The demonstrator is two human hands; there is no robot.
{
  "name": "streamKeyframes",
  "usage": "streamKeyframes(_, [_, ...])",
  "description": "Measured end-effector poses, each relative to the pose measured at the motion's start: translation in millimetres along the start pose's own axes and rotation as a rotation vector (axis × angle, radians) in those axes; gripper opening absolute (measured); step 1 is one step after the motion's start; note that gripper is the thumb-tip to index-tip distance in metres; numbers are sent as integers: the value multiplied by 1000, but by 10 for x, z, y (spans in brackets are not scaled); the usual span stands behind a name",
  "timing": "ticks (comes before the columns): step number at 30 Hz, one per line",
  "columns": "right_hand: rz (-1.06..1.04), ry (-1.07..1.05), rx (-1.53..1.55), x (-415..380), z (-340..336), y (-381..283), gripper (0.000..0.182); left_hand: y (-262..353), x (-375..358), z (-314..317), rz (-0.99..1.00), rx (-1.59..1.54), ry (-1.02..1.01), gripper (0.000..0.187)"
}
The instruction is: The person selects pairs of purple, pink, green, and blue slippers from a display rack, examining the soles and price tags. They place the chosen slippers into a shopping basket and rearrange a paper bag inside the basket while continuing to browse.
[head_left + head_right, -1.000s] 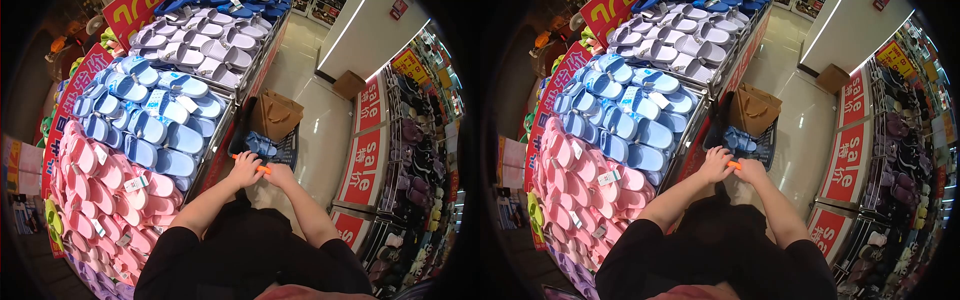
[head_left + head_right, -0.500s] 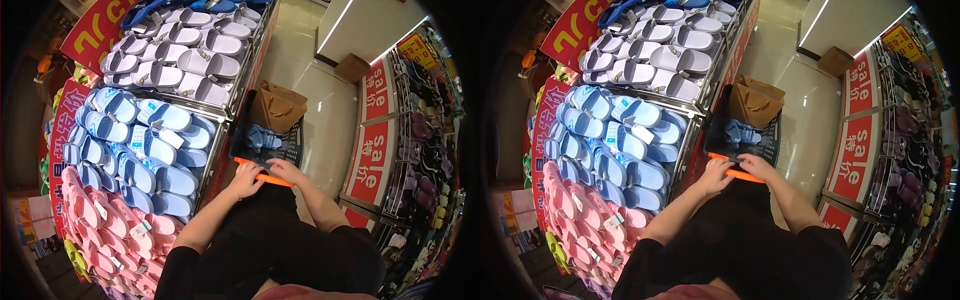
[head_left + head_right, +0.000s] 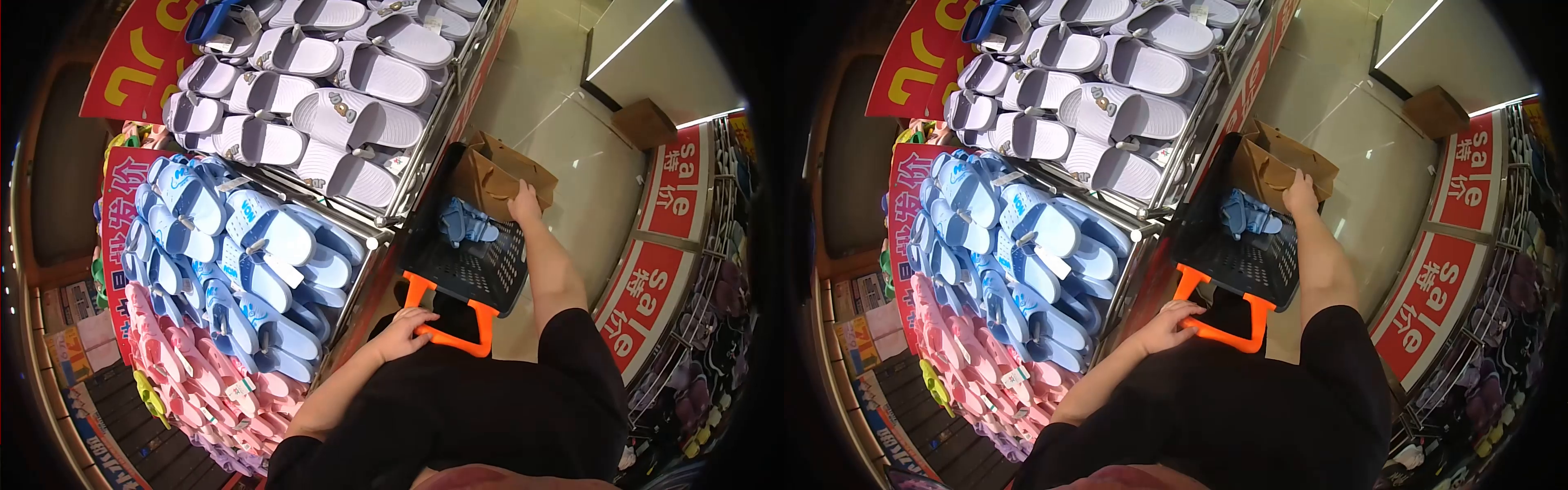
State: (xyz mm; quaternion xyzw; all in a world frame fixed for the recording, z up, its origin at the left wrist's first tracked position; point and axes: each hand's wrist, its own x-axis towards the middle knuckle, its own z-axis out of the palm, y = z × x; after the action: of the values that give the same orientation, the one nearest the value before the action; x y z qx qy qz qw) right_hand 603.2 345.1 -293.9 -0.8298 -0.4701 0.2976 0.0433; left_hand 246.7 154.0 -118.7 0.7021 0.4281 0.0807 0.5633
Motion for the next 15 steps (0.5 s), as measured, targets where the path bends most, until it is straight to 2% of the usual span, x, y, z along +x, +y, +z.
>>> streamKeyframes(2, [34, -8, -84, -144, -32, -94, 51, 10, 64, -43, -60, -30, -86, 43])
streamKeyframes(3, [45, -8, -82, -132, 98, 2, 51, -7, 96, -55, -60, -30, -97, 43])
streamKeyframes(5, [-101, 92, -137, -170, 467, 297, 25, -34, 115, -47, -44, -5, -111, 44])
streamKeyframes(6, [-136, 21, -216, -376, 368, 204, 18, -37, 142, -51, -36, -4, -132, 44])
streamKeyframes(8, [-207, 49, -236, -582, 441, 232, 14, -9, 168, -55, -139, -65, -127, 44])
streamKeyframes(12, [-393, 42, -285, -866, 561, 261, 15, 63, 360, -93, -216, -92, -177, 45])
streamKeyframes(15, [-392, -24, -321, -1091, 611, 231, 13, 173, 636, -185, -362, -173, -184, 47])
